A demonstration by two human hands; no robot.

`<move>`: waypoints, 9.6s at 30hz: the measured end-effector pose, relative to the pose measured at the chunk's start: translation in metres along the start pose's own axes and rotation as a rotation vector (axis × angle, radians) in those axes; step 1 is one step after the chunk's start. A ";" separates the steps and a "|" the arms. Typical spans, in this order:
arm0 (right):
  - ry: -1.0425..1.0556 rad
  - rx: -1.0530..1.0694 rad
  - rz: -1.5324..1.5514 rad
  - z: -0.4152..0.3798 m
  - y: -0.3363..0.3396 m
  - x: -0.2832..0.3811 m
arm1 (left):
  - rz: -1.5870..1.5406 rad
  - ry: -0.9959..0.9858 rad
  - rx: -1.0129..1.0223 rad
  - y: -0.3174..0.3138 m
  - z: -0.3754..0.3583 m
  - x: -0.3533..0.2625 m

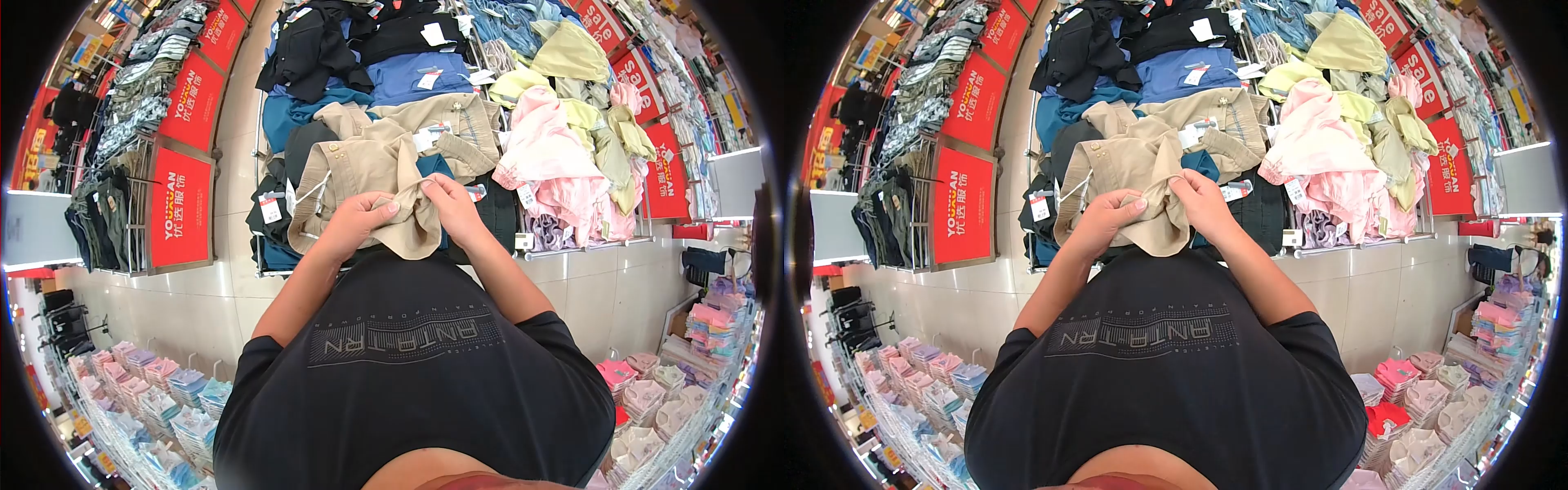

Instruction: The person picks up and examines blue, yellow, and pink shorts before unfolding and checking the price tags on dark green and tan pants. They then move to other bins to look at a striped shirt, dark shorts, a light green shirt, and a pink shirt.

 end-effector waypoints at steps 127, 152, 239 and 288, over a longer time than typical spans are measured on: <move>-0.138 -0.693 -0.484 -0.284 0.187 -0.106 | 1.156 -0.405 0.134 -0.190 0.055 0.217; -0.350 -1.069 -0.268 -0.536 0.531 -0.180 | 1.387 -0.411 0.228 -0.528 0.332 0.324; -0.604 0.026 -1.267 0.159 1.607 0.222 | 0.785 0.597 -1.501 -0.705 0.822 0.277; -0.447 0.157 -1.329 0.881 1.600 0.474 | 0.974 0.503 -1.685 -0.437 1.403 -0.114</move>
Point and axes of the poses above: each hand's wrist, its own z-axis towards the middle knuckle, its own y-axis out of the back of the hand, x = y × z, the point moved 5 cm from there along z, towards the middle knuckle, and after that the axes turned 6 degrees about -y, right-handed, at the moved point
